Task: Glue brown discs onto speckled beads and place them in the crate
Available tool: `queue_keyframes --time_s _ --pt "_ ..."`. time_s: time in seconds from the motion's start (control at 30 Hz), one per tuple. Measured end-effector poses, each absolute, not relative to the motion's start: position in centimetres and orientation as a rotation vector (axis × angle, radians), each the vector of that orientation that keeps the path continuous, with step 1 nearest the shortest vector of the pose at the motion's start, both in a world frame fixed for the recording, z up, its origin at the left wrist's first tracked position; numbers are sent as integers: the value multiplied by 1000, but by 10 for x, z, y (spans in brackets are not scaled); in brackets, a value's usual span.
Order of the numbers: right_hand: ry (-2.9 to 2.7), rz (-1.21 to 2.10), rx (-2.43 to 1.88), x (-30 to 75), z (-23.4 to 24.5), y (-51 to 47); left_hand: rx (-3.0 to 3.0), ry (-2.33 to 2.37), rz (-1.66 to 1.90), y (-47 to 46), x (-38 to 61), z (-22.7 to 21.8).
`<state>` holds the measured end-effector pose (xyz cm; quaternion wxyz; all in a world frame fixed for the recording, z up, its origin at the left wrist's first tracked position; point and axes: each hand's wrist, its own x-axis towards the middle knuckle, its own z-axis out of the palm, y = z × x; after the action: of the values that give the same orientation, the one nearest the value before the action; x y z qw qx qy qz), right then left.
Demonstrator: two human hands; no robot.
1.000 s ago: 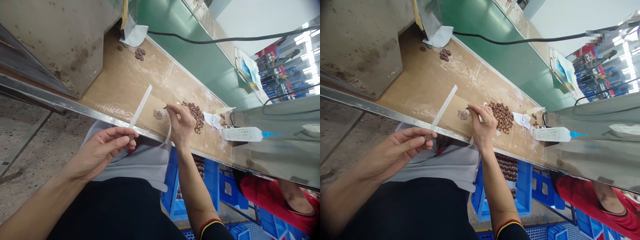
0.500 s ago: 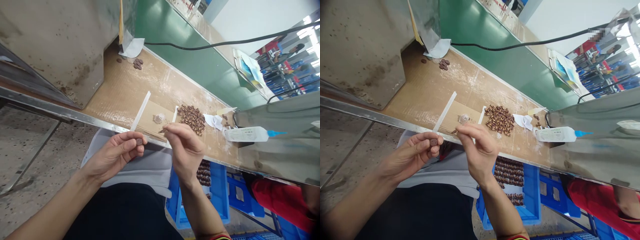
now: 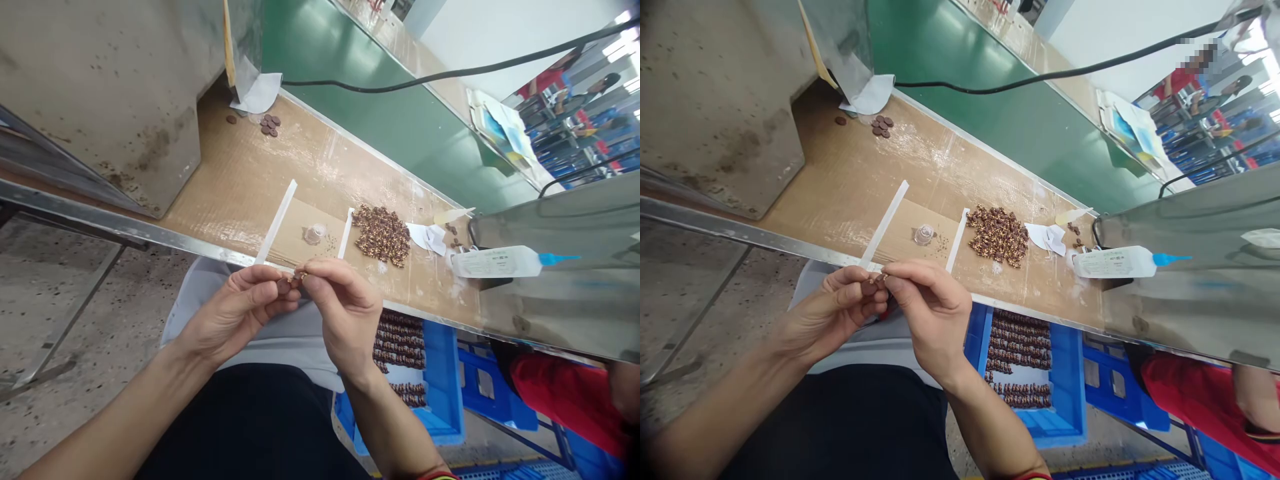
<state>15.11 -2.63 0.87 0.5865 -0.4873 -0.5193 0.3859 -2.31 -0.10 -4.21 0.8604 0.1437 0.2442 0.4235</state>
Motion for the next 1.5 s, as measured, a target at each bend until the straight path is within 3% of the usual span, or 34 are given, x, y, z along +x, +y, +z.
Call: queue_keyframes --time_s 0.7,1.5 --pt "-1219 935 -1149 150 4 -28 255 588 960 -4 -16 -35" --pt "-1424 496 -1100 154 -11 -33 257 724 952 -9 -12 -16"
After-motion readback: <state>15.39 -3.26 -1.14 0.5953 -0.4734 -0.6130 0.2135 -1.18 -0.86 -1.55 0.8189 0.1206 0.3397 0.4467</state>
